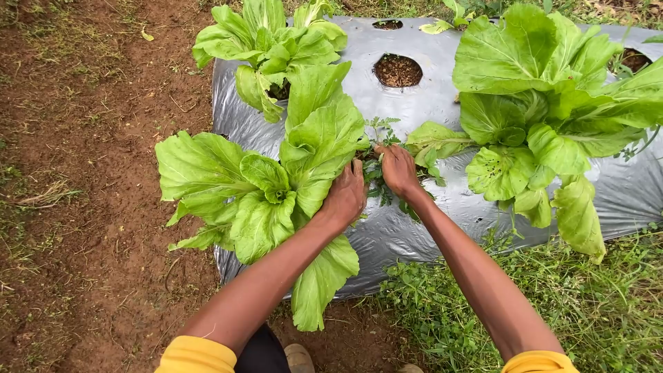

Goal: The person pulls weeds by hand from around the base of lettuce plants growing in a plastic-covered garden bed. Later, the person uses a hoe to scrape and clear weeds from the soil between the plastic mulch rows.

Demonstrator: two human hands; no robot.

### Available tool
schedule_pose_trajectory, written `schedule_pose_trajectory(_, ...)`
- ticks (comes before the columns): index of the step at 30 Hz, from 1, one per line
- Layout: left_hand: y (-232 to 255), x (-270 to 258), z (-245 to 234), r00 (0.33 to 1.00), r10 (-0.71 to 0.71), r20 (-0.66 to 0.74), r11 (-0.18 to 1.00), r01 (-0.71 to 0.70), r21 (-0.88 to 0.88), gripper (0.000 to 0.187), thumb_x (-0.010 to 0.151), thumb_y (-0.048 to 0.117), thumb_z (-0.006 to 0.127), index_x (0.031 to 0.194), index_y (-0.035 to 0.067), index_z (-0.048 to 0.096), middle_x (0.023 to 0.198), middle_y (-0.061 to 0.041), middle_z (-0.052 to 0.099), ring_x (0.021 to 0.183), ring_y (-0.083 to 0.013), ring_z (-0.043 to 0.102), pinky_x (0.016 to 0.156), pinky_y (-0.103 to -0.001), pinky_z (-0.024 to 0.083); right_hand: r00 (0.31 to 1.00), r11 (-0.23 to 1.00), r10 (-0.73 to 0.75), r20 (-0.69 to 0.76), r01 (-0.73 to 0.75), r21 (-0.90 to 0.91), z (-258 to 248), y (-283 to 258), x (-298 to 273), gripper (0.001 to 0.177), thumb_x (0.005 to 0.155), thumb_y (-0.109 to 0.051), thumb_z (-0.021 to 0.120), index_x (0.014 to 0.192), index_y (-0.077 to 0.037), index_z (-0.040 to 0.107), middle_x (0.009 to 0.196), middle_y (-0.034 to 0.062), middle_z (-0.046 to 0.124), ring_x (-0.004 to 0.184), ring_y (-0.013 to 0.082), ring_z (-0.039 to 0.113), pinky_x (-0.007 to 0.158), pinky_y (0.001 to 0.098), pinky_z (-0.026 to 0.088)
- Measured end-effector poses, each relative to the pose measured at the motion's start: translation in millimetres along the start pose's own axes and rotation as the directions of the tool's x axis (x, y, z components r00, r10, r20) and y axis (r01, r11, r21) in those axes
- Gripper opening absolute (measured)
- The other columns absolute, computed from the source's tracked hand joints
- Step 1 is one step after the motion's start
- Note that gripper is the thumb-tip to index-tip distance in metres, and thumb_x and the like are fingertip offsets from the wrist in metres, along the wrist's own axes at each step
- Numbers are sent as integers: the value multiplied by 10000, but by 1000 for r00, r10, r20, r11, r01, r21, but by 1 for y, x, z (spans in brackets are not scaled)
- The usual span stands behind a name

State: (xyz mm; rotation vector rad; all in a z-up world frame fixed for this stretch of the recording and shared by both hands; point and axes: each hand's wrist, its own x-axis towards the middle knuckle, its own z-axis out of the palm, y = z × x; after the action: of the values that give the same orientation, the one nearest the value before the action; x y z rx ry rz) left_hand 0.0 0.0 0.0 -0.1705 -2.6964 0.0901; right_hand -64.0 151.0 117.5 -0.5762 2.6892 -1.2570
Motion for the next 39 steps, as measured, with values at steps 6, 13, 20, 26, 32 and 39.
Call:
schedule_pose_trajectory(6,4,-6,14,996,-13,87,993,23,-114,601,934,311,533,1351,-119,491,1202,-363,565,1148,-521,574,1046,-649,369,994,973,107,7,-107,205,10,20,12,515,978,-406,361,1106,-90,748,1258,257,647,1291,501,492,1153,550,339)
schedule_pose_trajectory(13,8,-10,59,983,-42,179,971,82,-223,578,980,296,488,1337,-157,515,1225,-396,584,1196,-519,577,1088,-649,357,978,906,207,-11,-188,379,19,21,16,504,899,-460,479,1003,-85,800,1250,246,661,1303,463,497,1138,527,340)
schedule_pose_trajectory(20,0,16,-133,871,-208,444,602,472,-644,513,1056,192,388,1542,46,311,1090,-339,653,1036,-513,677,921,-615,538,995,931,97,13,-96,353,7,21,7,438,1045,-373,465,935,-44,734,885,238,658,896,383,616,885,521,463)
schedule_pose_trajectory(26,3,34,-124,817,-263,513,481,572,-664,494,1037,226,368,1517,110,348,1147,-308,663,1039,-475,696,913,-578,577,999,986,-41,1,40,162,-5,19,5,401,1042,-252,543,814,25,722,724,238,687,762,421,685,726,556,533)
schedule_pose_trajectory(32,-8,40,-76,788,-258,559,500,604,-621,624,970,372,361,1523,83,368,1375,-301,555,1181,-504,609,996,-628,505,991,944,-122,55,133,-303,5,-5,-5,301,941,-246,657,1058,14,563,1113,294,602,973,512,670,834,655,563)
schedule_pose_trajectory(39,3,37,-89,845,-173,506,603,497,-624,622,948,176,403,1509,-83,326,1479,-348,448,1371,-464,474,1143,-551,396,993,805,-113,34,112,-582,17,-25,5,197,952,-146,379,1036,-26,510,908,190,613,794,373,724,718,538,597)
